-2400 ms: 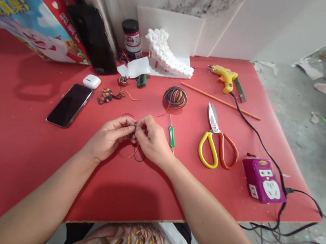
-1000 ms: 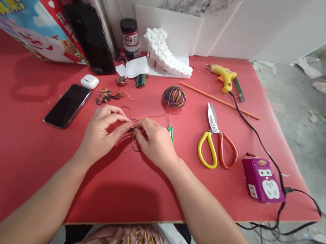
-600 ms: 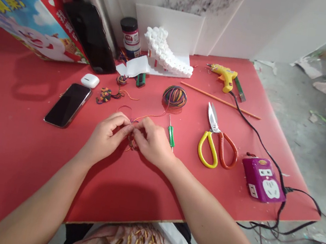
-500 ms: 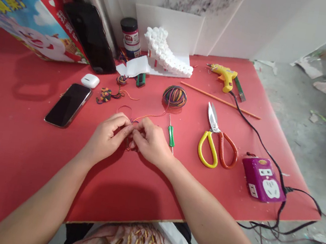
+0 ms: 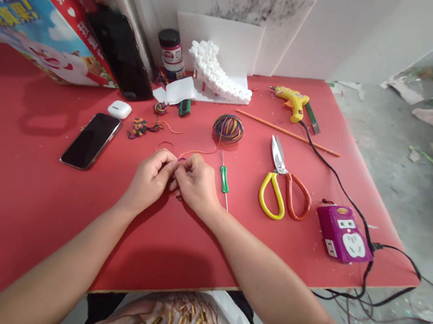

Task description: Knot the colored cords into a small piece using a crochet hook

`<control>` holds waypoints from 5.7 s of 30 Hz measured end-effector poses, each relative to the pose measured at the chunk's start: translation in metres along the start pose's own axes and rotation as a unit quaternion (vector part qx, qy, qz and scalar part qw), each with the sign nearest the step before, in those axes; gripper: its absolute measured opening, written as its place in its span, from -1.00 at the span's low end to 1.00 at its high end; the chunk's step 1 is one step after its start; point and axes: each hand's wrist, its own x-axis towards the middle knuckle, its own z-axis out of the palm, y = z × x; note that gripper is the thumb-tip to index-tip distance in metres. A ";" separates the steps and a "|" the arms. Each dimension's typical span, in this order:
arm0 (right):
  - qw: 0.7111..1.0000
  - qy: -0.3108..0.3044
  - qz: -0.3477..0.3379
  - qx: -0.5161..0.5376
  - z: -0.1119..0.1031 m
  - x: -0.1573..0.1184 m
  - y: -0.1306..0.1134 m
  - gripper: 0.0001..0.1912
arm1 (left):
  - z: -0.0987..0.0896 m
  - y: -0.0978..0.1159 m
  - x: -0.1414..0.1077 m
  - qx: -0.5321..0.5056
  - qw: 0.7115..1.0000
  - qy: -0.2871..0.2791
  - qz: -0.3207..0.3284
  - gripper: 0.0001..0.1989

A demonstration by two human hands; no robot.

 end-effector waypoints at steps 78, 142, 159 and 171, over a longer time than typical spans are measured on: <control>0.990 -0.114 -0.068 0.047 -0.012 0.021 -0.011 -0.80 | -0.015 -0.011 0.002 -0.135 0.989 0.046 -0.029 -0.78; 0.985 -0.120 -0.123 -0.005 -0.019 0.027 -0.002 -0.80 | -0.012 -0.018 0.010 -0.228 0.972 0.006 -0.052 -0.77; 0.985 -0.107 -0.137 -0.018 -0.018 0.022 -0.006 -0.80 | -0.012 -0.012 0.009 -0.261 0.961 -0.013 -0.088 -0.73; 0.987 -0.087 -0.121 -0.053 -0.021 0.019 -0.004 -0.81 | -0.012 -0.013 0.011 -0.205 0.975 -0.011 -0.079 -0.77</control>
